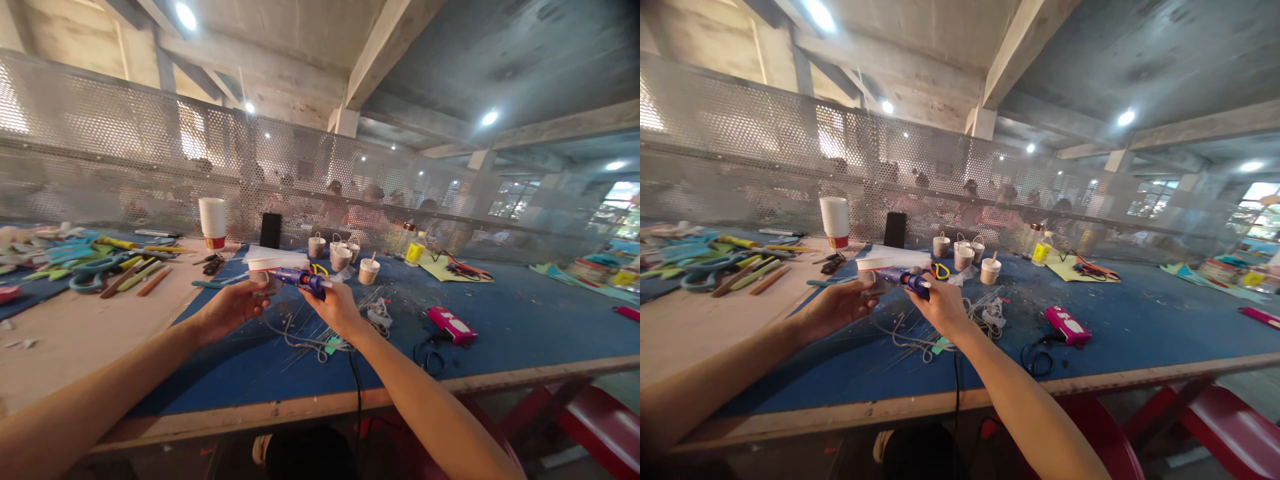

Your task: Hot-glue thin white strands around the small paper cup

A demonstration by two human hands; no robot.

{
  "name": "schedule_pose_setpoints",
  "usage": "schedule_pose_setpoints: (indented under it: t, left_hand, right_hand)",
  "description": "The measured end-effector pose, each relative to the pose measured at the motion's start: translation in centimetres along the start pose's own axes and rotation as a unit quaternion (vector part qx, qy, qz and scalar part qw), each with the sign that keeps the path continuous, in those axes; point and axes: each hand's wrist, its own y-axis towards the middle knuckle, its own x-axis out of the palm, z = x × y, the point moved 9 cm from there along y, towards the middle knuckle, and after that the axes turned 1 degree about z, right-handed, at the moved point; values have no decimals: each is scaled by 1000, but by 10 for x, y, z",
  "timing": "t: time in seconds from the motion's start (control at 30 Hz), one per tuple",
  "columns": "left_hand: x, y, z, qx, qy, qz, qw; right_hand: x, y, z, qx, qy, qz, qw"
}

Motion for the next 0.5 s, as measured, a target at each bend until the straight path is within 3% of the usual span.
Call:
schedule_pose_setpoints:
  t: [0.5]
  left_hand:
    - [0,0,0,-4,-9,-15,1000]
  right_hand:
    - [-2,0,-1,-14,-6,18,1000]
